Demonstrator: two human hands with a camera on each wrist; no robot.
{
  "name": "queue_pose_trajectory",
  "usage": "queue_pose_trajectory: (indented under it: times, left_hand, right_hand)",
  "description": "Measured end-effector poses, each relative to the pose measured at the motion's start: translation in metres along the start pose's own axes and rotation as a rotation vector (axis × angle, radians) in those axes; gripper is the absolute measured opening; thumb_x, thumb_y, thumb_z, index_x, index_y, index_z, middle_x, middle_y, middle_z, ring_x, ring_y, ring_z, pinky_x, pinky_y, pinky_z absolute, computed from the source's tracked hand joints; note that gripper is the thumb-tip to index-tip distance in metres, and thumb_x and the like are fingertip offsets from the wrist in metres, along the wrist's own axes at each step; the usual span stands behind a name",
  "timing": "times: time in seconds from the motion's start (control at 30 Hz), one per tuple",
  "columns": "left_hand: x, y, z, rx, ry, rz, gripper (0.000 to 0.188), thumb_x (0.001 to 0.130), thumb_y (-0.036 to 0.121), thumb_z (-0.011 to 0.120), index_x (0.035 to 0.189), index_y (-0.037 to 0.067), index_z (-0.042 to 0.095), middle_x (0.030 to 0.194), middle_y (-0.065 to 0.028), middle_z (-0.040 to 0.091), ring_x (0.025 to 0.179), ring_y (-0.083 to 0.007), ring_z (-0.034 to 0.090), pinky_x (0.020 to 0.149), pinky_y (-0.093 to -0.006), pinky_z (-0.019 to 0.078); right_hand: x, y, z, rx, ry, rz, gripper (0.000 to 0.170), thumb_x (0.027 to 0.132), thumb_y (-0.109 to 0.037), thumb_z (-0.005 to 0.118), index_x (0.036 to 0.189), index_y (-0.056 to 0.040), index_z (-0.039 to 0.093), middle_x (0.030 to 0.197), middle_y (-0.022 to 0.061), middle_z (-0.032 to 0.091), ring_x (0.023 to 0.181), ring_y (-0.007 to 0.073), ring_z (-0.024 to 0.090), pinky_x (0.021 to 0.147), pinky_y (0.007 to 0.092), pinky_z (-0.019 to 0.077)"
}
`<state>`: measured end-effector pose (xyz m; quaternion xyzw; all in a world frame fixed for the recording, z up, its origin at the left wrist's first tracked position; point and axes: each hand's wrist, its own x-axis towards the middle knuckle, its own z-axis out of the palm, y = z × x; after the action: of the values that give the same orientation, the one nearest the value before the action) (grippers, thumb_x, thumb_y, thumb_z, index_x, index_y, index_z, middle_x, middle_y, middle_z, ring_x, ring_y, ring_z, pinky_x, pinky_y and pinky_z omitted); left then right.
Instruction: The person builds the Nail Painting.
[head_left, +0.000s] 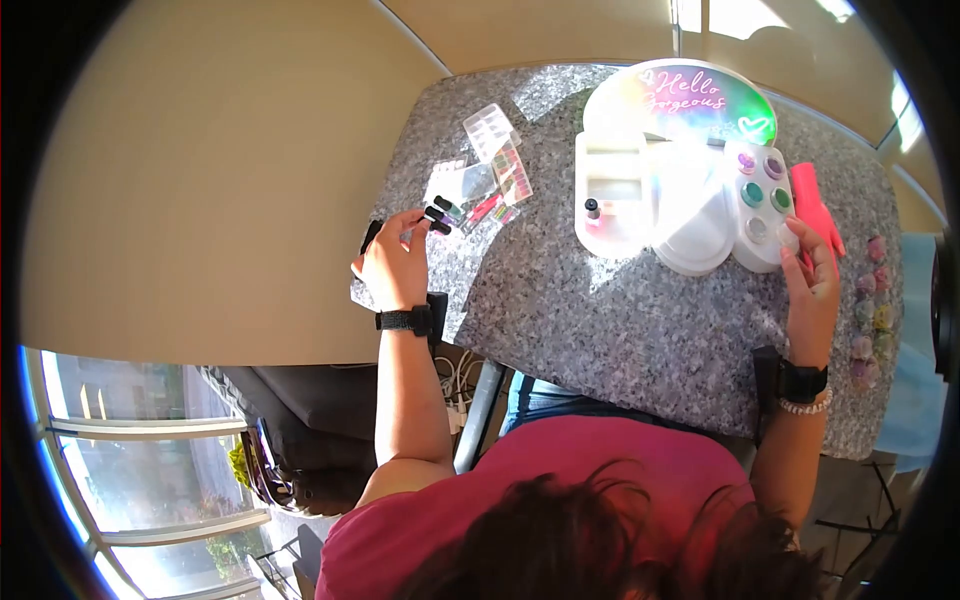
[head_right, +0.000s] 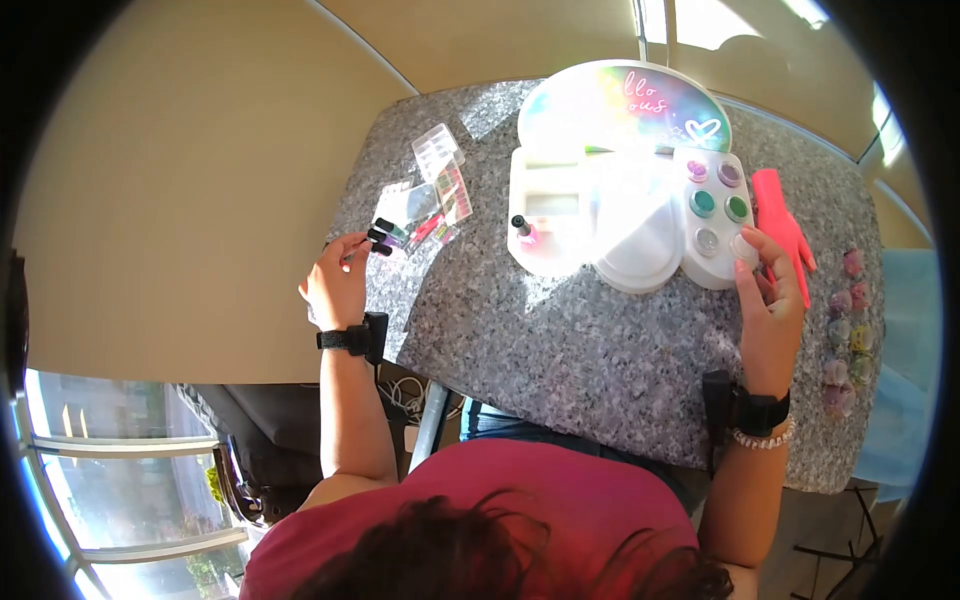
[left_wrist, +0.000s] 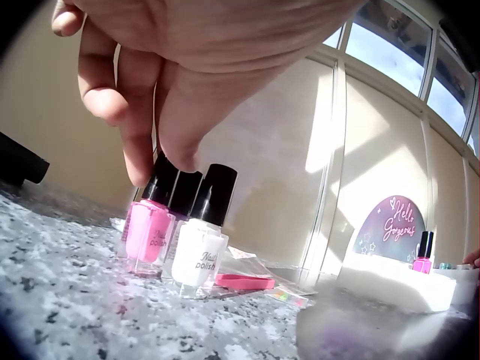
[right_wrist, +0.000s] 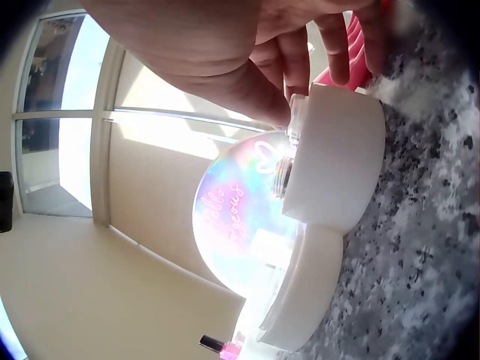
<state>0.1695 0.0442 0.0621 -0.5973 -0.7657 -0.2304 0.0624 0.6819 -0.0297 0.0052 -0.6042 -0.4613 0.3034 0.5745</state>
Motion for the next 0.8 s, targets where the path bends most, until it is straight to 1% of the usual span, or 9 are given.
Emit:
queue_pose_trajectory:
  times: [0.1,0.13,0.17,0.23,0.27,0.33,0.4,0.5,0.8]
  left_hand:
    - [0.014,-0.026,0.009,0.003,0.096,0.004,0.015,0.102,0.034,0.079,0.111,0.023,0.085,0.100,0.0035,0.085,0.088,-0.0194,0.075,0.112,-0.0472,0.0394]
    - [0.018,-0.030,0.009,0.060,0.252,0.036,0.013,0.103,0.033,0.079,0.108,0.024,0.085,0.098,0.0028,0.085,0.089,-0.0225,0.077,0.107,-0.0480,0.0442]
    - [0.019,-0.014,-0.008,0.118,0.394,0.076,0.015,0.102,0.029,0.080,0.107,0.016,0.085,0.094,-0.0007,0.084,0.080,-0.0175,0.076,0.086,-0.0386,0.0568]
    - [0.021,0.016,-0.032,-0.063,0.457,-0.024,0.014,0.104,0.024,0.080,0.107,0.012,0.085,0.095,-0.0019,0.083,0.081,-0.0181,0.075,0.081,-0.0348,0.0571]
    - [0.020,0.035,-0.040,-0.076,0.448,-0.016,0.014,0.104,0.024,0.080,0.107,0.012,0.085,0.095,-0.0019,0.083,0.081,-0.0181,0.075,0.081,-0.0348,0.0571]
    - [0.007,0.082,-0.048,-0.420,0.405,0.249,0.010,0.104,0.015,0.079,0.110,0.009,0.084,0.095,-0.0025,0.083,0.078,-0.0180,0.073,0.076,-0.0324,0.0562]
    - [-0.012,0.121,-0.050,-0.416,0.194,0.457,0.011,0.102,0.008,0.079,0.112,0.009,0.084,0.097,-0.0030,0.083,0.077,-0.0170,0.070,0.077,-0.0328,0.0543]
    - [-0.036,0.157,-0.028,-0.371,0.068,0.716,0.012,0.096,0.015,0.086,0.107,0.019,0.086,0.100,0.0054,0.083,0.086,-0.0150,0.070,0.099,-0.0369,0.0393]
    - [-0.038,0.162,0.019,-0.232,0.000,0.795,0.012,0.096,0.020,0.083,0.108,0.024,0.084,0.097,0.0078,0.082,0.100,-0.0157,0.071,0.100,-0.0395,0.0374]
  right_hand:
    - [0.000,-0.005,0.001,0.005,0.005,-0.002,0.037,0.109,-0.008,0.069,0.145,-0.0037,0.069,0.138,0.0043,0.071,0.116,0.0123,0.066,0.102,0.0275,0.0528]
    - [-0.002,-0.009,0.001,-0.014,0.009,0.012,0.036,0.109,-0.008,0.069,0.144,-0.0040,0.070,0.138,0.0038,0.071,0.115,0.0123,0.066,0.101,0.0272,0.0529]
    - [-0.003,-0.012,0.001,-0.022,0.026,0.016,0.036,0.109,-0.008,0.069,0.144,-0.0040,0.070,0.138,0.0038,0.071,0.115,0.0123,0.066,0.101,0.0272,0.0529]
    - [-0.003,-0.016,0.002,-0.017,0.001,0.040,0.035,0.108,-0.009,0.070,0.143,-0.0043,0.071,0.138,0.0041,0.071,0.115,0.0120,0.066,0.100,0.0274,0.0532]
    - [-0.003,-0.016,0.003,-0.029,0.007,0.020,0.034,0.108,-0.010,0.070,0.142,-0.0046,0.072,0.137,0.0043,0.072,0.117,0.0123,0.066,0.103,0.0293,0.0530]
    - [-0.003,-0.013,-0.001,-0.010,0.010,0.038,0.033,0.108,-0.011,0.070,0.141,-0.0051,0.072,0.136,0.0040,0.073,0.118,0.0125,0.066,0.104,0.0305,0.0524]
    - [-0.004,-0.010,-0.002,0.013,0.006,0.057,0.033,0.108,-0.012,0.070,0.141,-0.0056,0.073,0.136,0.0037,0.073,0.120,0.0127,0.066,0.105,0.0316,0.0518]
    - [-0.004,-0.010,0.003,0.016,0.009,0.028,0.033,0.108,-0.014,0.071,0.140,-0.0062,0.073,0.136,0.0039,0.075,0.122,0.0134,0.066,0.107,0.0338,0.0503]
    - [-0.006,-0.016,0.005,-0.027,0.030,0.029,0.032,0.106,-0.017,0.074,0.137,-0.0100,0.075,0.137,-0.0001,0.076,0.124,0.0132,0.066,0.107,0.0356,0.0481]
